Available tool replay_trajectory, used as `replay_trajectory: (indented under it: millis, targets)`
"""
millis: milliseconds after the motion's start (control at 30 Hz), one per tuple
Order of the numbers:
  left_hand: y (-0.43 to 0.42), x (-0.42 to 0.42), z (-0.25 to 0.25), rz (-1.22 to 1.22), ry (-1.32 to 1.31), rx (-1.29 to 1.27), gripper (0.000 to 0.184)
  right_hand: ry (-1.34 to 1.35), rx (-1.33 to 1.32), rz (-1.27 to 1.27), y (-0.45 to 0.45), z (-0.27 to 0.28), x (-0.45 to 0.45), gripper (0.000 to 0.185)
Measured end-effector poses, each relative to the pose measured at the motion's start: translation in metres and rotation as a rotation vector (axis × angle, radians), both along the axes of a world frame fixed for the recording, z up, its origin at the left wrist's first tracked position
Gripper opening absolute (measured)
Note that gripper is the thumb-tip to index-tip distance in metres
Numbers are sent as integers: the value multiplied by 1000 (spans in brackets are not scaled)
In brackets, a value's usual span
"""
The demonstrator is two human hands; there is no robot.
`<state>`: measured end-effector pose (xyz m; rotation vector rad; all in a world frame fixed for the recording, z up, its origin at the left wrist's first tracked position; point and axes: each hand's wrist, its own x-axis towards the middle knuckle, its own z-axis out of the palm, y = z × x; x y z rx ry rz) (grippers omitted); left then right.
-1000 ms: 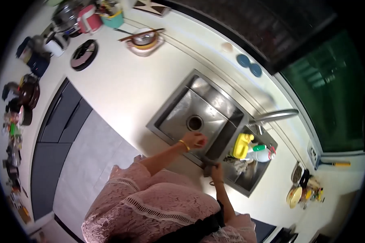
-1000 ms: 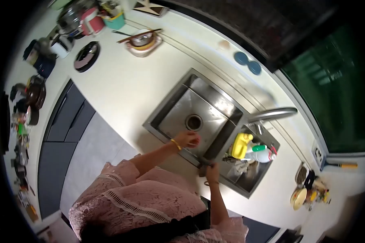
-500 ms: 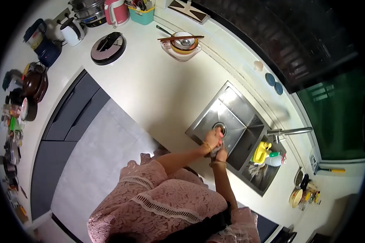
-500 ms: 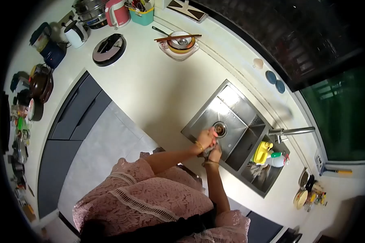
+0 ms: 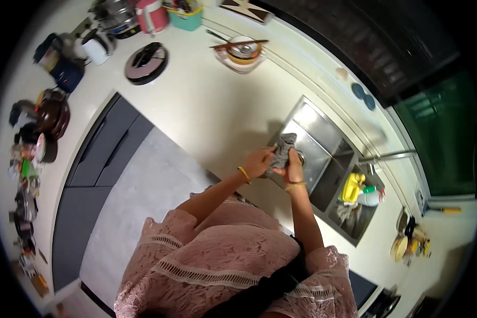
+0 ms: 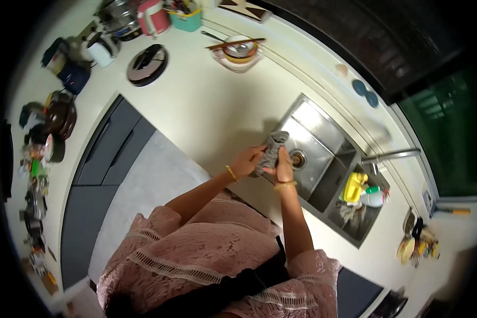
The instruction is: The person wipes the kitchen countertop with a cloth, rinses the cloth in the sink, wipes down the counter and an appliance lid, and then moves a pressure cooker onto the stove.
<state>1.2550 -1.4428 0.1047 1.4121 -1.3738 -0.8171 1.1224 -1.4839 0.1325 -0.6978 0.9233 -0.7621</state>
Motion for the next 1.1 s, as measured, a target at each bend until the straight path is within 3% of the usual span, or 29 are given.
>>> replay_trajectory:
  millis: [167, 267, 333, 400, 533, 667, 800, 867, 933, 1000, 1067, 1100]
  targets:
    - [-9, -2, 13, -44, -159, 91, 23, -64, -33, 77, -2, 6, 1, 27]
    - [-4, -3, 14, 117, 2, 191, 19, -26, -77, 168, -2, -1, -3, 29]
    - [-2, 1, 16, 200, -41, 148, 17, 12, -110, 168, -2, -12, -3, 29]
    - [-3, 6, 14, 345, -93, 138, 18, 436, -259, 167, -2, -18, -3, 25]
    - [1, 25, 21, 422, -99, 43, 21, 657, -580, 264, -9, -49, -4, 16]
    - [4, 51, 33, 490, -7, 12, 25, 472, -330, 207, -25, -26, 15, 16]
    - [5, 86, 7, 507, -78, 80, 30, 485, -459, 37, -45, -10, 47, 33]
    - [16, 107, -5, 516, -115, 193, 32, 599, -555, 35, -56, -46, 58, 43]
    - [33, 131, -8, 427, -99, 262, 28, 970, -850, 204, -56, -84, 76, 49]
    - [42, 157, -16, 409, 5, 260, 25, 1013, -910, 319, -43, -100, 110, 57]
    - [51, 192, -20, 381, 104, 258, 22, 1471, -517, 399, -19, -90, 161, 64]
    - [55, 211, -21, 350, 199, 287, 20, 1532, -419, 437, -19, -90, 181, 67]
